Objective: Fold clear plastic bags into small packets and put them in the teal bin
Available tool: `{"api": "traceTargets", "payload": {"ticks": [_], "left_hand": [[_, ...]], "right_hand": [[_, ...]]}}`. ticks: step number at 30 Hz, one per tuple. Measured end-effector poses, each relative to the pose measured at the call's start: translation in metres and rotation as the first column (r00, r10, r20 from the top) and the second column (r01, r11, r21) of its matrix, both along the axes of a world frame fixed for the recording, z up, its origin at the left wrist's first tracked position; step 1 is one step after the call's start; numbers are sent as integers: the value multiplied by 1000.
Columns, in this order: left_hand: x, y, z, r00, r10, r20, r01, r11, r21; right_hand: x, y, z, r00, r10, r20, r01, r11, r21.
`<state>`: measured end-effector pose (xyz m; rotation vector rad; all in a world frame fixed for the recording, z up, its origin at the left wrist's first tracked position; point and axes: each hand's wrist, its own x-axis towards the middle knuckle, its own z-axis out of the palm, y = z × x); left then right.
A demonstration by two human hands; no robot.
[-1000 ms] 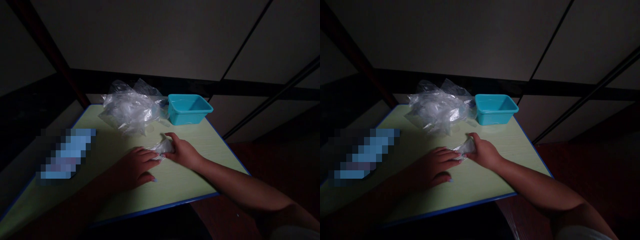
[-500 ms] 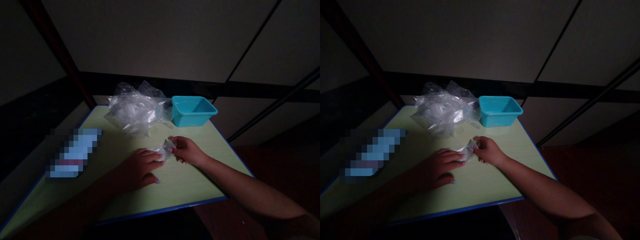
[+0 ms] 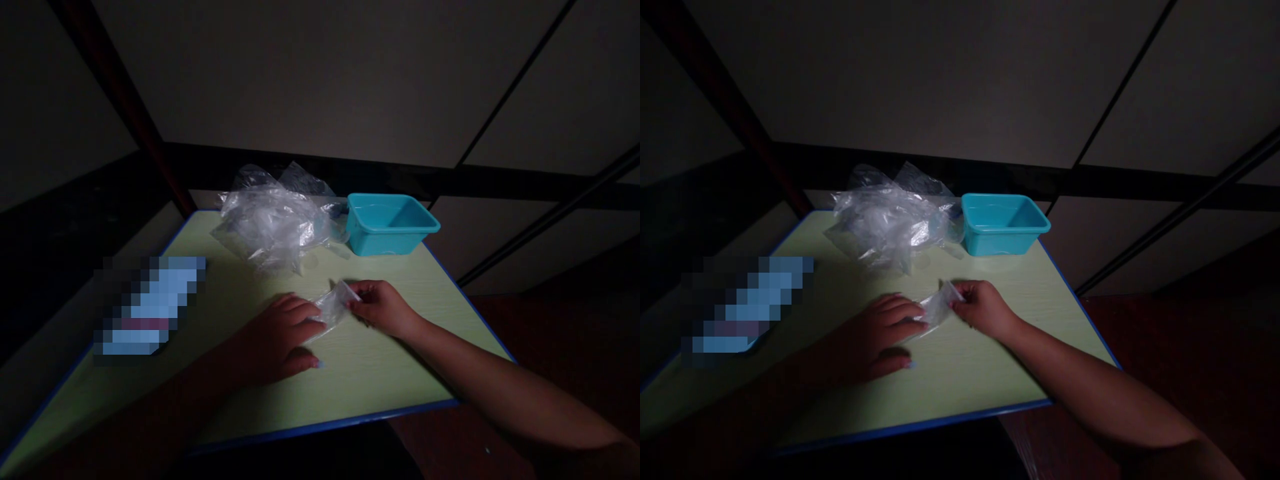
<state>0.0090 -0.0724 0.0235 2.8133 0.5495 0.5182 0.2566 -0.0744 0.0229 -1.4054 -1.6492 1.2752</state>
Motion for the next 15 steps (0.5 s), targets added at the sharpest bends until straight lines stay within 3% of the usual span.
{"api": "traceTargets", "payload": {"ticks": [4,7,11,15], "left_hand": [[0,1,-4,1000,0,-27,1,1000,17],[1,1,-5,1000,1,-29,0,1000,23],[1,0,-5,998,11,-58,-10,1000,13],[1,-1,-6,996,27,-86,-26,1000,10]], "right_hand": [[2,2,1,999,-32,12,31,999,23],[1,-1,3,986,-15,164,-11,988,156],[-3,-11,10,870,-25,492,-151,937,315],[-6,-18,13,740,-89,666,-279,861,426]]}}
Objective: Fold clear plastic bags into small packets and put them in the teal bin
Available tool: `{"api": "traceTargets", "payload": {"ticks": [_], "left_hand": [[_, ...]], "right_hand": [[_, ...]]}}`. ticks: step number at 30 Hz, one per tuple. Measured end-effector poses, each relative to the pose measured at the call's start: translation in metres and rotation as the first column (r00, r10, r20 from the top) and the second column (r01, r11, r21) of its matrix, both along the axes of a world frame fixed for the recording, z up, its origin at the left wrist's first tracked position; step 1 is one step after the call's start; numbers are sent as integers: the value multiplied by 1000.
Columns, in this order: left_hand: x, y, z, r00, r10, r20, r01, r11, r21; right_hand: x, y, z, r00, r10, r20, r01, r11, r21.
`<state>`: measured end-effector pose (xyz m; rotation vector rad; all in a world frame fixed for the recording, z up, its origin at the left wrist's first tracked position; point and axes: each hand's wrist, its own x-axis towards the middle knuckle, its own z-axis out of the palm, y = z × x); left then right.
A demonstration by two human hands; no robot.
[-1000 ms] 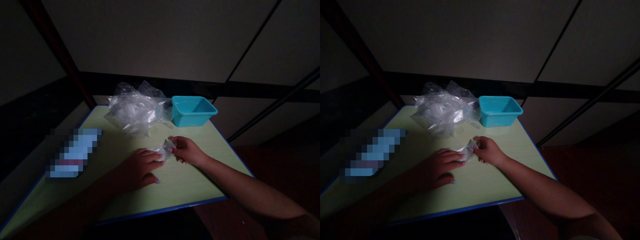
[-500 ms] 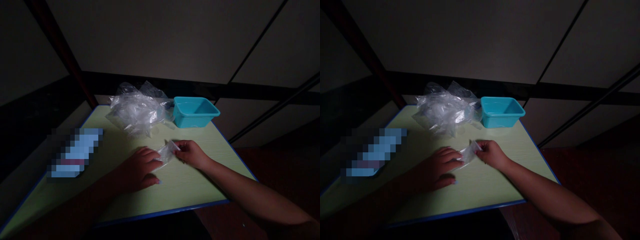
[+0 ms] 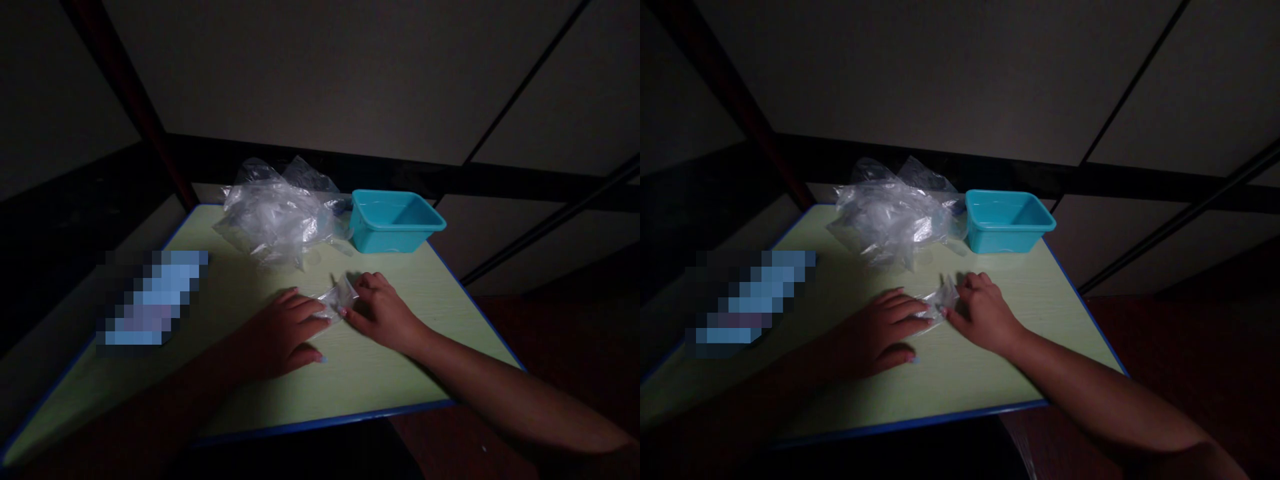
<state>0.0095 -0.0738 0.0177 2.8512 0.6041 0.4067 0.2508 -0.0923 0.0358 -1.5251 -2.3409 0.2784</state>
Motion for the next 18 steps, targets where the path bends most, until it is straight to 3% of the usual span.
{"api": "traceTargets", "payload": {"ticks": [3,8,18], "left_hand": [[1,-1,0,1000,4,-3,-4,1000,-5],[2,-1,1,1000,-6,12,6,1000,-11],[2,1,-2,999,-21,32,20,1000,19]], "right_hand": [[-4,-3,-3,996,-23,86,21,1000,23],[-12,-2,-9,988,8,156,5,997,-81],[-16,-1,-13,988,61,140,-49,995,-91]]}}
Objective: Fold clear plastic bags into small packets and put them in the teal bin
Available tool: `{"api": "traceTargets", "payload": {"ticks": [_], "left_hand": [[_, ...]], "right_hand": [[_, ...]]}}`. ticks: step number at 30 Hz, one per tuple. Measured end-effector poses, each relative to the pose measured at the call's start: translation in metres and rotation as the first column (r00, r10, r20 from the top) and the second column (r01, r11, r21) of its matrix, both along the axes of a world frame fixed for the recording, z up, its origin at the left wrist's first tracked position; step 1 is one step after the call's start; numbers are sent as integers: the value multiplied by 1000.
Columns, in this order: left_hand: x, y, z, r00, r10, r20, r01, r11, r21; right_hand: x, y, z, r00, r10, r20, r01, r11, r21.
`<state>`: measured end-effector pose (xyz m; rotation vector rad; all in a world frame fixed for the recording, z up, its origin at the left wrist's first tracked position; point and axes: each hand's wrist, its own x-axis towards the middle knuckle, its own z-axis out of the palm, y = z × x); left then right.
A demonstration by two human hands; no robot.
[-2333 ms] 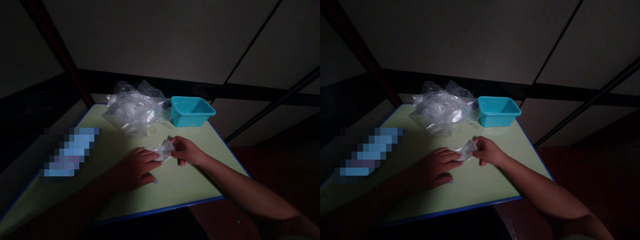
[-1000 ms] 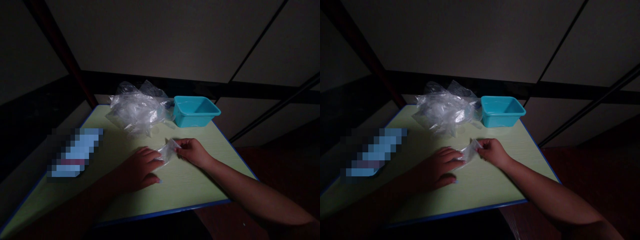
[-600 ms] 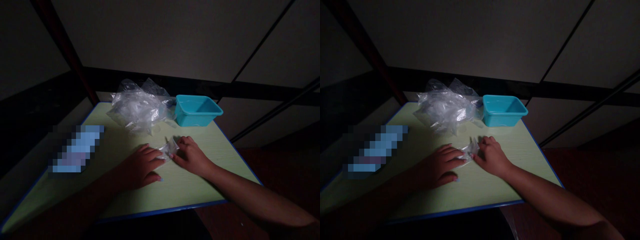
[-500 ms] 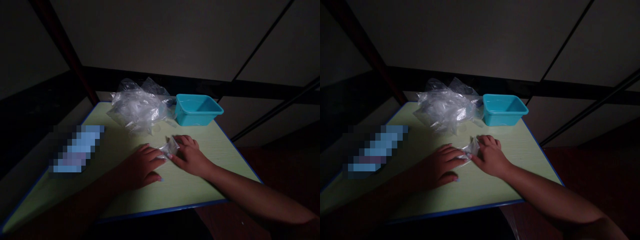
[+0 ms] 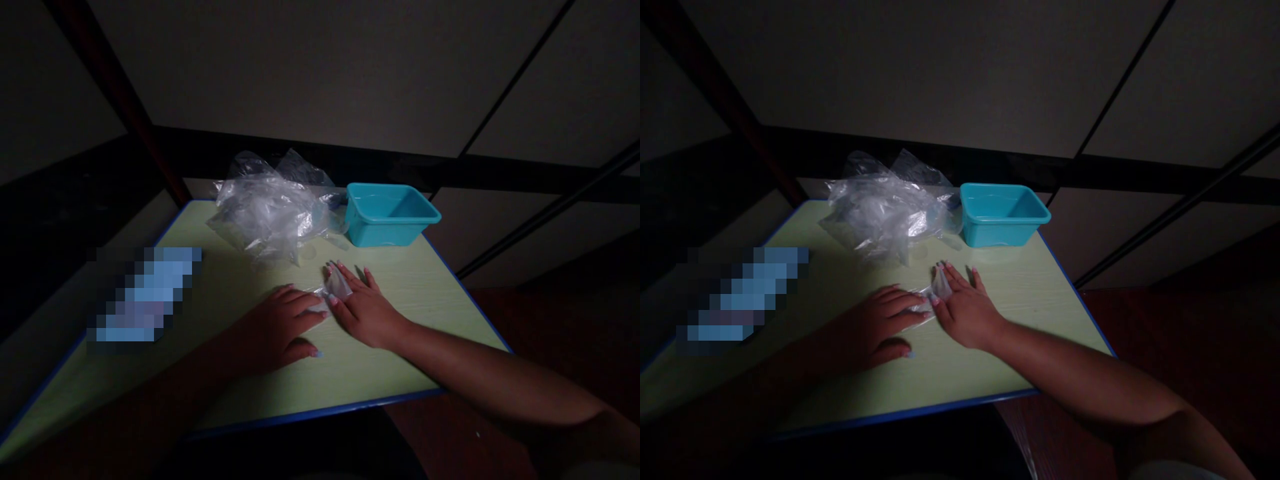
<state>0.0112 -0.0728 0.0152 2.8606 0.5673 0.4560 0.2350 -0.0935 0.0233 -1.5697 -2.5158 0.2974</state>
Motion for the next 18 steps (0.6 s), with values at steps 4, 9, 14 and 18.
{"api": "traceTargets", "payload": {"ticks": [4,9,14,18], "left_hand": [[0,0,0,1000,7,-23,-8,1000,-7],[2,0,0,1000,4,3,-4,1000,-19],[-2,2,6,998,36,43,-35,999,-12],[-12,7,9,997,68,38,-68,998,-6]], "right_hand": [[-2,-2,4,999,40,-36,-41,999,-12],[-4,-3,0,990,128,-52,-126,991,50],[-3,-2,-5,985,169,10,-170,981,96],[-2,-2,-6,983,174,53,-178,979,103]]}}
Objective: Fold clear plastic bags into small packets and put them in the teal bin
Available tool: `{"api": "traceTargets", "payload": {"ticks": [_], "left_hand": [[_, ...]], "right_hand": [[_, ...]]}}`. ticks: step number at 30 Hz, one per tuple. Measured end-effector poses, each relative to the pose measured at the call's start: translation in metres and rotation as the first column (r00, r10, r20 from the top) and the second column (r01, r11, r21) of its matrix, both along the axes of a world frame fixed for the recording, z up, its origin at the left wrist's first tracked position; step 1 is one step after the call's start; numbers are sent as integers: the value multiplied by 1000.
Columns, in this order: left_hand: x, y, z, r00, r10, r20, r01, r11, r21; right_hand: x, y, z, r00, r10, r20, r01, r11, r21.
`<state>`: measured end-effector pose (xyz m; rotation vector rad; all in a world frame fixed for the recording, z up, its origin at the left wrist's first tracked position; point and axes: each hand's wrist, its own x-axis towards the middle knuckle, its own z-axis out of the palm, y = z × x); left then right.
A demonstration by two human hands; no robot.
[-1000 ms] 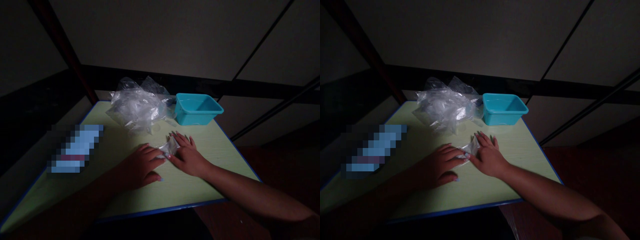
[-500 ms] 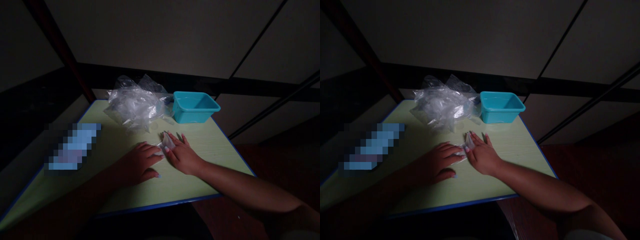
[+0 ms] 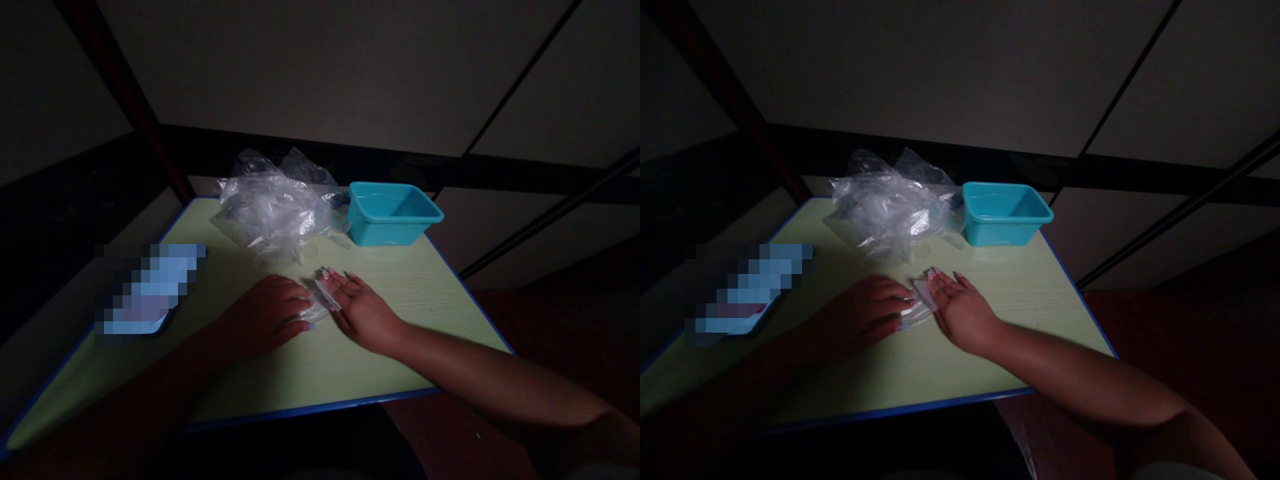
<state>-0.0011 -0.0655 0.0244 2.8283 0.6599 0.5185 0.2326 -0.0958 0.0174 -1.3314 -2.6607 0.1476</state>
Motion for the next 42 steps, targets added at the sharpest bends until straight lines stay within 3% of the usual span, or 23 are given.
{"api": "traceTargets", "payload": {"ticks": [9,15,21,27,30,32,34,36,38,42], "left_hand": [[-1,2,-11,995,-28,-92,29,1000,10],[0,2,-4,995,-39,-96,38,999,-8],[-1,-1,1,991,16,-132,-25,997,-71],[0,-2,4,994,27,-109,-34,997,-64],[1,-3,10,987,156,-42,-158,987,-40],[2,-4,12,948,316,26,-310,942,-130],[5,-5,11,885,459,85,-410,852,-326],[10,-5,7,841,529,112,-404,754,-518],[15,-4,4,821,557,124,-370,687,-626],[21,-1,1,800,584,137,-350,640,-684]], "right_hand": [[-1,1,4,995,-72,-69,65,994,-90],[-1,1,6,998,9,-55,-15,994,-112],[-1,1,3,991,122,-52,-126,988,-90],[-3,1,3,993,121,-4,-121,988,-95],[-4,1,5,994,111,16,-109,989,-99],[-4,0,6,994,111,24,-108,989,-96],[-4,0,6,993,111,29,-108,990,-93],[-4,0,6,994,106,31,-103,991,-90],[-4,0,6,994,104,31,-101,991,-88],[-4,0,5,995,101,26,-98,992,-85]]}}
